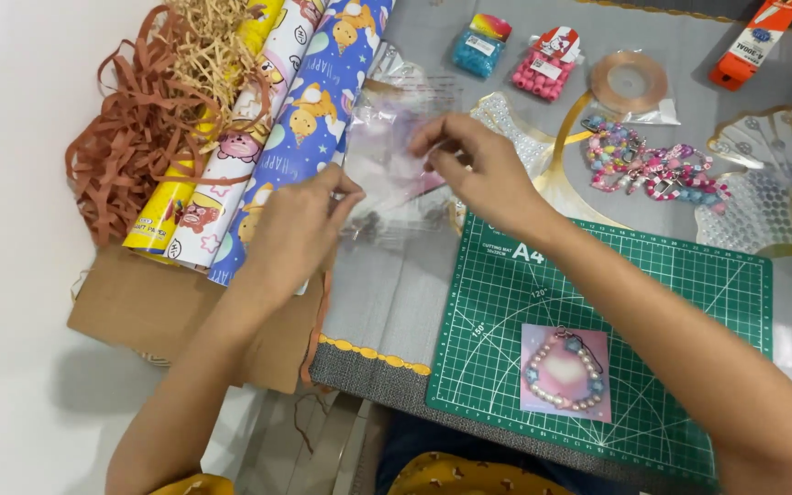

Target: The person is packaging a beaded bracelet by placing it on a card and then into a clear plastic sleeve, sealing it with tape.

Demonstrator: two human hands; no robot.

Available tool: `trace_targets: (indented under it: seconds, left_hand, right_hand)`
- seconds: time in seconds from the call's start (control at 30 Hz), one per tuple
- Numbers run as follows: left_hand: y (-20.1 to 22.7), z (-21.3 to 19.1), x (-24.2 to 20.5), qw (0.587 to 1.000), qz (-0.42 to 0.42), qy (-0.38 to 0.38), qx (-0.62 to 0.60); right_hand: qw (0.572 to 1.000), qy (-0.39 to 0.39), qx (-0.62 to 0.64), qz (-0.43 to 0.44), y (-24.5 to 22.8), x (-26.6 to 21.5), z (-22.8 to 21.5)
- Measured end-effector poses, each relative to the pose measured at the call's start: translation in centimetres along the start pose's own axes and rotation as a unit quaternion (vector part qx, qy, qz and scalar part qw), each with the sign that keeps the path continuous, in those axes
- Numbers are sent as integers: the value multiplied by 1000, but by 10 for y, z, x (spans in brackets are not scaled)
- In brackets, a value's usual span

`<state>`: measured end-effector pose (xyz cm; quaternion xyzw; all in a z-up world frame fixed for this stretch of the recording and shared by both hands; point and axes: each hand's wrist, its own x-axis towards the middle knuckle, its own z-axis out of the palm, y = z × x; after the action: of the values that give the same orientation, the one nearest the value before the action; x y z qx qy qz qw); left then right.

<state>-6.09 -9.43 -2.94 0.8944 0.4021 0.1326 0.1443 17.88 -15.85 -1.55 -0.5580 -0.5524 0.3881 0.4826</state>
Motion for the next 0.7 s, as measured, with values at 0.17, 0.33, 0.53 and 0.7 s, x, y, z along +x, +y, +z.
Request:
trace_targets:
  seconds: [0.17,0.33,0.53,0.7]
  left_hand:
    - [1,-34,8,990,11,64,-125]
    - [16,-75,11,985,20,120,-123]
    - [17,-119,8,957,71,221,-174]
    - [18,-123,-16,919,82,250,-293]
  right_hand:
    - [871,-151,-347,-312,15,-13,16]
    - [821,-177,-492,-228,59,-15,41]
    - [815,-163,-514,-213,61,-17,47]
    - [815,-152,-515,-218,63,-17,47]
